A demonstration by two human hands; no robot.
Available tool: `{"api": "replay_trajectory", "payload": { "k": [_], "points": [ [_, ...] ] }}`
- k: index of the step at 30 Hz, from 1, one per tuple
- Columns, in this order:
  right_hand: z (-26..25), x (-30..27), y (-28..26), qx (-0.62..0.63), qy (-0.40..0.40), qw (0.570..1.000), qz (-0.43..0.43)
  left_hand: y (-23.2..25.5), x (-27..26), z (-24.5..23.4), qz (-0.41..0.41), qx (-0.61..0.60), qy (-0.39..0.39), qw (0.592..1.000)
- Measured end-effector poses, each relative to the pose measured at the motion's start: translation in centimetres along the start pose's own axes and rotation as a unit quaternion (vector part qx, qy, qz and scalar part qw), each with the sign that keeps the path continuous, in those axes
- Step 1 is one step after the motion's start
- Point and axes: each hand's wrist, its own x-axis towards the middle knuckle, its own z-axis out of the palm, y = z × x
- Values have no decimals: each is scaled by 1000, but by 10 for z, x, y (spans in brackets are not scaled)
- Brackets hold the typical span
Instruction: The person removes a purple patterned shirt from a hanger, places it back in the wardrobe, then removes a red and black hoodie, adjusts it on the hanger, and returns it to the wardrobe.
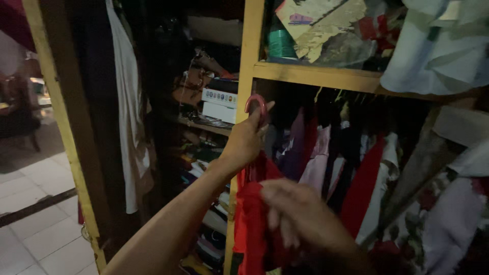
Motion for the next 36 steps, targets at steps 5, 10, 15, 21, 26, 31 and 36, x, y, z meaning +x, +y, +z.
{"api": "replay_trajectory", "payload": {
  "k": [5, 10, 15, 21, 26, 31, 36],
  "points": [
    [-55, 55, 19, 135, 162, 973, -90, 0, 16, 15, -33, 28, -7, 999],
    [-86, 131, 45, 138, 252, 957, -32, -17, 42, 31, -48, 42, -4, 998],
    [-119, 253, 76, 68, 257, 960, -89, -54, 84, 39, -51, 61, -2, 997],
    [-153, 396, 106, -178, 305, 927, -124, -101, 129, 48, -12, 43, -9, 999],
    [-158, 469, 113, -300, 296, 900, -109, -126, 154, 56, 16, 26, -26, 999],
    [-161, 492, 123, -379, 272, 880, -92, -139, 174, 67, -22, 27, -57, 998],
    [-204, 463, 134, -372, 286, 881, -55, -144, 191, 93, -21, 33, -20, 999]
  ]
}}
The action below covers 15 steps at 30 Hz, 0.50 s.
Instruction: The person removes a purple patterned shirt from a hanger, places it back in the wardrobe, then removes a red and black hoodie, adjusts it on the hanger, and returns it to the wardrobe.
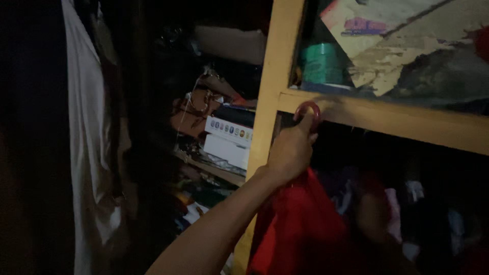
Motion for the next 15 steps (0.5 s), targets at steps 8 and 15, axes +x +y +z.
{"api": "replay_trajectory", "payload": {
  "k": [8, 15],
  "points": [
    [-30, -11, 91, -8, -48, 998, 37, 11, 14, 45, -1, 10, 139, 990],
    [-74, -29, 54, 262, -153, 953, 5, 7, -3, 56, 22, -16, 160, 987]
  ]
}}
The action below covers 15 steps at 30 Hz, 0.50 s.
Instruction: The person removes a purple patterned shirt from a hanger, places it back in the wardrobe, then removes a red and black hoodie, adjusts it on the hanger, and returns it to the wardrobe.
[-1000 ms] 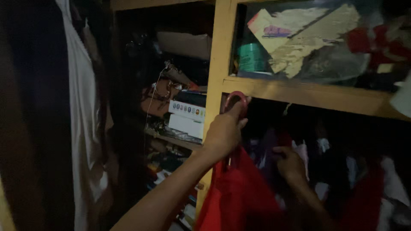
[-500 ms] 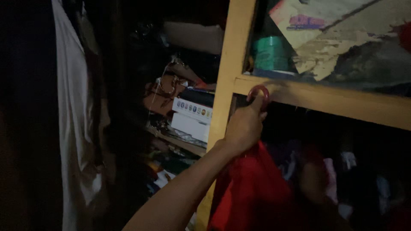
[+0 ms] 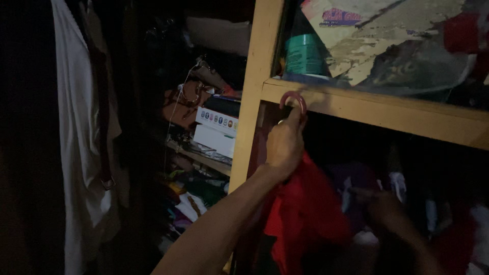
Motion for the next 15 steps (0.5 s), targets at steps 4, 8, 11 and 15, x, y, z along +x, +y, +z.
{"api": "replay_trajectory", "payload": {
  "k": [4, 8, 11, 15],
  "points": [
    [-5, -29, -60, -255, 94, 962, 43, -2, -6, 6, -20, -9, -14, 1000],
    [12, -27, -74, -149, -31, 988, 25, -6, -1, 12, 6, -42, 1, 999],
    [44, -5, -49, -172, -117, 976, 62, -9, 6, 16, 28, 19, 27, 999],
    [47, 16, -23, -164, -131, 971, 117, -20, 11, 5, 41, -1, 31, 999]
  ]
}}
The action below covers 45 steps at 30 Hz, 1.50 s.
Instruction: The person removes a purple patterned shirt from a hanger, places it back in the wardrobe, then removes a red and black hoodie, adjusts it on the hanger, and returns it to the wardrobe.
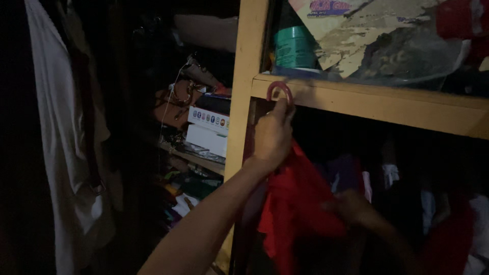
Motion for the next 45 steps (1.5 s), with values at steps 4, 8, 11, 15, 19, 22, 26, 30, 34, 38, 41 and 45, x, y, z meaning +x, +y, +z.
{"api": "replay_trajectory", "payload": {
  "k": [4, 8, 11, 15, 19, 22, 26, 30, 34, 38, 41, 45],
  "points": [
    [-29, -24, -10, 362, 107, 926, -5, -11, -1, -15, -26, -6, -41, 999],
    [-48, -51, -67, 460, 14, 880, -116, -13, -8, -12, -23, 30, -23, 999],
    [-29, -71, -99, 165, 56, 978, -113, -14, -7, -6, -34, 38, -4, 999],
    [-11, -100, -113, 53, 107, 977, -177, -17, -9, 2, -79, 44, -2, 996],
    [8, -100, -101, 87, -79, 988, -99, -20, -18, 20, -73, 46, 24, 996],
    [44, -56, -78, 37, 30, 961, -273, -19, -28, 40, -98, 97, -16, 990],
    [85, 29, -22, 69, 51, 959, -270, -24, -48, 53, -73, 89, -47, 992],
    [89, 92, 3, 416, 9, 886, -204, -27, -37, 59, -53, 33, -60, 996],
    [54, 66, 3, 249, 132, 892, -352, -22, -11, 63, -53, -16, -99, 994],
    [22, -1, -16, 205, 150, 960, -120, -27, 6, 66, -75, -59, -176, 980],
    [4, -32, -25, 240, 120, 948, -169, -54, 26, 69, -168, -173, -294, 925],
    [-25, -43, -30, 275, 106, 930, -218, -106, 26, 74, -183, -213, -305, 910]
  ]
}}
